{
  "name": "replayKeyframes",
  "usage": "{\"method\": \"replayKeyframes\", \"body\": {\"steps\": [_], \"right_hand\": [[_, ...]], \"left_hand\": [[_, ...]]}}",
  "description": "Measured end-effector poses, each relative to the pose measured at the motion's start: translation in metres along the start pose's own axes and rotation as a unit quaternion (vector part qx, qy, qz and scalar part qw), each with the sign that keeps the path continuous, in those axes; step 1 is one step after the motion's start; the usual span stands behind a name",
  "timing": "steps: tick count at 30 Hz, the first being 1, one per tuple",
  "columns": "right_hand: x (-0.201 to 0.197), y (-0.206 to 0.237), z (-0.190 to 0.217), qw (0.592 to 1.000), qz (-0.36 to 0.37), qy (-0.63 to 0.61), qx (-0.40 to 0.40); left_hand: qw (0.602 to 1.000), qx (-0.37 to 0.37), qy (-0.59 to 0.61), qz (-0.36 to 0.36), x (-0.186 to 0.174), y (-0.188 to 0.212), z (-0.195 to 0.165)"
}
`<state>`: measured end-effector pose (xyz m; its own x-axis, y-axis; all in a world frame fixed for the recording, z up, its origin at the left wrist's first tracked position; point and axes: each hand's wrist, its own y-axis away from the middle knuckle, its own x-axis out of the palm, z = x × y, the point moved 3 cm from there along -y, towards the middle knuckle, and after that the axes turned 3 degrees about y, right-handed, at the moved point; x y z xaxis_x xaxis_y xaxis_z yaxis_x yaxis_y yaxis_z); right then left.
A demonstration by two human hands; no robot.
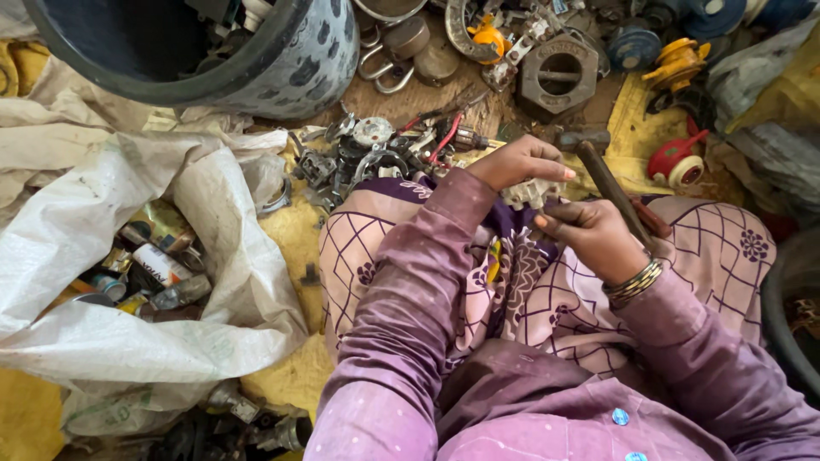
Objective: The person sits on the floor and uses a hammer and pliers to disassemble and modify small metal parts. They repeatedly strike a yellow plastic object and a white metal component, removing pieces and placing them aside.
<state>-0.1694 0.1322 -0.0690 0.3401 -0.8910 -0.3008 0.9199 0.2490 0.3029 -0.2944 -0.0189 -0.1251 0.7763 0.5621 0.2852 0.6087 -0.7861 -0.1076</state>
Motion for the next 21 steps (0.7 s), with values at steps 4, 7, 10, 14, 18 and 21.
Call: {"method": "replayKeyframes", "body": {"steps": [4,7,10,14,18,21], "right_hand": [[0.007,0.007,0.008,0.995,-0.043,0.069,-0.06],[0.01,0.016,0.028,0.974,-0.094,0.154,-0.134],[0.005,0.026,0.051,0.947,-0.135,0.227,-0.183],[-0.001,0.032,0.074,0.924,-0.196,0.225,-0.237],[-0.005,0.035,0.083,0.902,-0.246,0.25,-0.25],[-0.006,0.035,0.084,0.888,-0.262,0.269,-0.267]], "left_hand": [[0.999,0.001,-0.03,-0.021,-0.001,-0.001,0.004],[0.999,-0.001,-0.019,-0.037,-0.004,-0.002,0.006],[0.998,0.022,-0.028,-0.051,-0.01,-0.002,0.007],[0.998,0.053,0.027,-0.038,-0.014,-0.005,0.012],[0.996,0.037,0.048,-0.065,-0.019,-0.011,0.027],[0.996,0.029,0.04,-0.069,-0.023,-0.015,0.036]]}}
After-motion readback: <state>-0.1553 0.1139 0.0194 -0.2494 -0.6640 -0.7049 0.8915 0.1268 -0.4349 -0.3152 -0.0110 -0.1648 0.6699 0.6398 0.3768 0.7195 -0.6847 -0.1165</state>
